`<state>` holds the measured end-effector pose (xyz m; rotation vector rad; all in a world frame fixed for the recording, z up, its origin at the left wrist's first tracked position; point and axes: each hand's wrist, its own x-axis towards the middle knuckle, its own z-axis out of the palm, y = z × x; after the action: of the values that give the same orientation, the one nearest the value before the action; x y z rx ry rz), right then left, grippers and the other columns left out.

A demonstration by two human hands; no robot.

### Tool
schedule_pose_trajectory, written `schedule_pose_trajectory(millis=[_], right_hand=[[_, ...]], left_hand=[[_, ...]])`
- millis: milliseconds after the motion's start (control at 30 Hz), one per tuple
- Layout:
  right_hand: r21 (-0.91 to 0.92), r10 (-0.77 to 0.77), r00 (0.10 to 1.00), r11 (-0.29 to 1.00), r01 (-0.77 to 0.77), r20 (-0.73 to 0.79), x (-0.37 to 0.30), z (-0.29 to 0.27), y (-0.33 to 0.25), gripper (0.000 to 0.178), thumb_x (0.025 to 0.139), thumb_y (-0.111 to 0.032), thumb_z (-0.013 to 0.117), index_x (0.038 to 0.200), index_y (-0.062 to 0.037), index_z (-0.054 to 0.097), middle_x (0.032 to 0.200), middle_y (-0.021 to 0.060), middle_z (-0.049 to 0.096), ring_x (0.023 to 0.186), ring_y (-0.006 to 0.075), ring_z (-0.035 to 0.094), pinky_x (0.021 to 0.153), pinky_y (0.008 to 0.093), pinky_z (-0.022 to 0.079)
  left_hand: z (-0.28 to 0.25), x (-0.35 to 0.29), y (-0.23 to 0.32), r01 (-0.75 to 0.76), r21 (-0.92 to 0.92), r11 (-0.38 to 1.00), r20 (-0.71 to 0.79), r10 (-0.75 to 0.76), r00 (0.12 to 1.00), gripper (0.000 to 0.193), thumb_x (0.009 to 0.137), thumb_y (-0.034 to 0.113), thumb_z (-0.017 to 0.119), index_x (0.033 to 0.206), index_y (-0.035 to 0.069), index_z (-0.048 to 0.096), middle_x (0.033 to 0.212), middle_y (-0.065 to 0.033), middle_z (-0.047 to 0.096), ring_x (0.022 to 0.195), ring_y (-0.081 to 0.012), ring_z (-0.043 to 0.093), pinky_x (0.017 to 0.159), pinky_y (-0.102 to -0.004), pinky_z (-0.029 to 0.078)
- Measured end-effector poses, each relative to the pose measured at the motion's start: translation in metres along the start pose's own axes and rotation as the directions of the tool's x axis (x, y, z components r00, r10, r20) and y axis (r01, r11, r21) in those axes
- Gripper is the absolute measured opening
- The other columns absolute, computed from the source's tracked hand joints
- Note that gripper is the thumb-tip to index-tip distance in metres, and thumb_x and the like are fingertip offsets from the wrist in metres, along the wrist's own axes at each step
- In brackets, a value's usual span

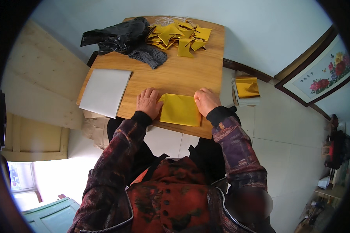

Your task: The person folds a small yellow sheet of paper into a triangular packet on a wooden table, then sets it aside. They then take a larger white sheet, fold it in half, and fold the resulting yellow sheet into a rectangular packet.

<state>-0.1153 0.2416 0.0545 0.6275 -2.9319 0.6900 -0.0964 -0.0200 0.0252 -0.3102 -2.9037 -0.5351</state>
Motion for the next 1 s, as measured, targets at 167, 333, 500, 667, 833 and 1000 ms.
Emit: schedule_pose_trajectory(millis=[167, 333, 500, 667, 833, 1000], right_hand=[[-0.077, -0.222, 0.958, 0.974, 0.212, -0.18, -0.028, 0.024, -0.042, 0.034, 0.079, -0.018, 0.07, 0.109, -0.004, 0.062, 0.122, 0.0103, 0.057, 0.124, 0.0318, 0.047, 0.104, 0.0466, 0.036], [-0.068, -0.177, 0.98, 0.981, 0.184, 0.095, -0.032, 0.065, -0.083, 0.055, 0.09, -0.037, 0.062, 0.137, -0.0107, 0.05, 0.15, 0.0091, 0.039, 0.144, 0.0315, 0.026, 0.113, 0.0581, 0.021], [-0.07, -0.034, 0.99, 0.997, 0.044, 0.14, -0.018, 0.064, -0.085, 0.062, 0.091, -0.038, 0.06, 0.143, -0.0092, 0.041, 0.153, 0.0122, 0.033, 0.145, 0.0321, 0.023, 0.113, 0.0597, 0.018], [-0.055, -0.034, 0.991, 0.998, 0.041, 0.132, -0.003, 0.071, -0.099, 0.064, 0.092, -0.033, 0.058, 0.144, -0.0025, 0.036, 0.155, 0.014, 0.03, 0.145, 0.0322, 0.023, 0.115, 0.0538, 0.019], [-0.037, 0.034, 0.988, 0.999, -0.029, 0.15, 0.0, 0.081, -0.09, 0.069, 0.091, -0.032, 0.058, 0.146, -0.0001, 0.031, 0.156, 0.0164, 0.026, 0.146, 0.0329, 0.021, 0.117, 0.0518, 0.018], [-0.063, 0.05, 0.996, 0.997, -0.045, 0.078, -0.021, 0.073, -0.057, 0.078, 0.09, -0.039, 0.06, 0.149, -0.0009, 0.026, 0.159, 0.015, 0.019, 0.148, 0.0317, 0.016, 0.118, 0.0496, 0.016]], left_hand=[[0.025, -0.01, -0.008, -0.049, -0.137, 0.989, -0.125, 0.032, 0.992, 0.042, 0.081, 0.017, 0.065, 0.122, 0.015, 0.057, 0.131, -0.009, 0.051, 0.128, -0.0306, 0.043, 0.106, -0.045, 0.035], [0.027, -0.006, -0.013, -0.102, -0.133, 0.986, -0.144, 0.083, 0.986, 0.044, 0.079, 0.016, 0.067, 0.122, 0.014, 0.057, 0.131, -0.0093, 0.051, 0.13, -0.032, 0.042, 0.106, -0.0463, 0.034], [0.027, -0.006, -0.011, -0.125, -0.096, 0.987, -0.162, 0.108, 0.981, 0.042, 0.08, 0.014, 0.067, 0.121, 0.014, 0.058, 0.13, -0.0098, 0.052, 0.129, -0.0324, 0.043, 0.107, -0.0468, 0.034], [0.03, -0.006, -0.013, -0.109, -0.111, 0.988, -0.173, 0.089, 0.981, 0.037, 0.083, 0.015, 0.066, 0.119, 0.012, 0.059, 0.13, -0.01, 0.053, 0.129, -0.0325, 0.043, 0.107, -0.0459, 0.035], [0.023, -0.006, -0.013, -0.088, -0.152, 0.985, -0.115, 0.07, 0.991, 0.037, 0.082, 0.015, 0.067, 0.118, 0.011, 0.059, 0.13, -0.011, 0.053, 0.129, -0.0332, 0.043, 0.107, -0.0455, 0.035], [0.018, -0.007, -0.011, -0.101, -0.164, 0.981, -0.117, 0.082, 0.99, 0.037, 0.08, 0.013, 0.067, 0.116, 0.01, 0.059, 0.129, -0.0116, 0.053, 0.128, -0.0338, 0.044, 0.107, -0.0451, 0.035]])
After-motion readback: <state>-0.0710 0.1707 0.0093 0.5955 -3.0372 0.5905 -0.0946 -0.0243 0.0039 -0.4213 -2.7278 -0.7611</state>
